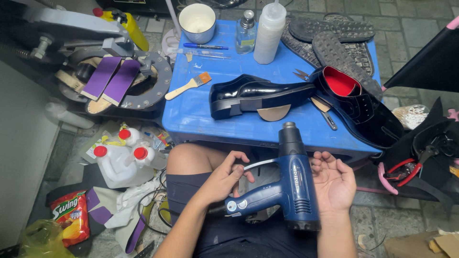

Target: The person uses a utility knife to trim the sole of a black dress shoe, then applies heat with a heat gun to the sole area. They place a small cardboard piece on the sole and continue heating, then inspect the shoe and repeat the process on the second shoe.

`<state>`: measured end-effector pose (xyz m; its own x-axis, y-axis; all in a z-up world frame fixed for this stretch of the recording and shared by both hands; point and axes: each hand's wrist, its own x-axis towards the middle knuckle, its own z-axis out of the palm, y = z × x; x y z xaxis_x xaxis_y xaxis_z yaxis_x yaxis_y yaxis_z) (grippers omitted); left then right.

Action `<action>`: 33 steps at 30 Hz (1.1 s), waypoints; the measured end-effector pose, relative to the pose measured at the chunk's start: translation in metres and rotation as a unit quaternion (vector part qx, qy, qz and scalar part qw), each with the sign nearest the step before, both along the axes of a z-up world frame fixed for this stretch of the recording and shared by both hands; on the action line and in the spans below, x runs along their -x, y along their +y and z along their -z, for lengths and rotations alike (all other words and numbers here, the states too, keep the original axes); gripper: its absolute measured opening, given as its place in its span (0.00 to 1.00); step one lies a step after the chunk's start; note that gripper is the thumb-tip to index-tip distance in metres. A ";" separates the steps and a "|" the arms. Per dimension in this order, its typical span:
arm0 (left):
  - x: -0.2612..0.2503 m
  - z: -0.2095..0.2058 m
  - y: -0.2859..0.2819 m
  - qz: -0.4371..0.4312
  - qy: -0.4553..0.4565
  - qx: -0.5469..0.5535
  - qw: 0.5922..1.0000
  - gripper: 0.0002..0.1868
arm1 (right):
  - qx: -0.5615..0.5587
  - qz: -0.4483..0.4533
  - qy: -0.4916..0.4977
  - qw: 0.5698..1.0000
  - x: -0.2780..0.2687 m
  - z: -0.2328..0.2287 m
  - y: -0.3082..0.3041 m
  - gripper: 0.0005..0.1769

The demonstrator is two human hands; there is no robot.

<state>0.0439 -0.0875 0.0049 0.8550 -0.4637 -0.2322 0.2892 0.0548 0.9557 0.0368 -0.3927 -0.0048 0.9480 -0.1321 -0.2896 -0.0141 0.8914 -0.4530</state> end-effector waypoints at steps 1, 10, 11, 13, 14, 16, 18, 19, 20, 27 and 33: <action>-0.001 -0.001 -0.001 -0.001 -0.007 0.002 1.000 0.18 | 0.003 0.006 -0.001 1.000 -0.002 -0.002 -0.001 0.18; -0.007 -0.004 0.005 -0.017 -0.035 0.026 0.999 0.19 | -0.002 -0.007 -0.026 1.000 -0.015 -0.013 0.006 0.18; -0.007 -0.004 0.007 -0.021 -0.038 0.024 0.999 0.19 | -0.005 -0.013 -0.029 0.999 -0.016 -0.014 0.008 0.18; -0.005 -0.002 0.013 -0.027 -0.039 0.025 0.999 0.20 | -0.002 -0.012 -0.023 1.000 -0.019 -0.014 0.013 0.18; -0.003 -0.001 0.016 -0.029 -0.036 0.027 0.999 0.20 | -0.001 -0.011 -0.019 1.000 -0.018 -0.013 0.016 0.17; -0.004 -0.001 0.022 -0.036 -0.038 0.032 0.998 0.21 | -0.009 -0.023 -0.025 0.999 -0.021 -0.014 0.023 0.17; -0.002 -0.001 0.028 -0.043 -0.041 0.036 0.998 0.21 | -0.012 -0.032 -0.026 0.999 -0.022 -0.015 0.031 0.17; 0.000 -0.001 0.031 -0.046 -0.040 0.038 0.997 0.21 | -0.010 -0.035 -0.025 0.999 -0.022 -0.016 0.035 0.17; 0.001 -0.001 0.034 -0.050 -0.038 0.039 0.997 0.21 | -0.009 -0.037 -0.025 0.999 -0.023 -0.016 0.039 0.17; 0.012 0.009 0.047 -0.063 -0.027 0.020 0.997 0.22 | -0.008 -0.054 -0.017 0.998 -0.021 -0.010 0.051 0.17; 0.017 0.017 0.043 -0.053 -0.027 0.039 0.997 0.21 | 0.003 -0.055 -0.006 0.998 -0.013 -0.002 0.047 0.17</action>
<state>0.0266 -0.0446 -0.0122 0.9104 -0.3850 -0.1517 0.2264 0.1564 0.9614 0.0497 -0.3458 -0.0028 0.9605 -0.0293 -0.2769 -0.1052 0.8824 -0.4586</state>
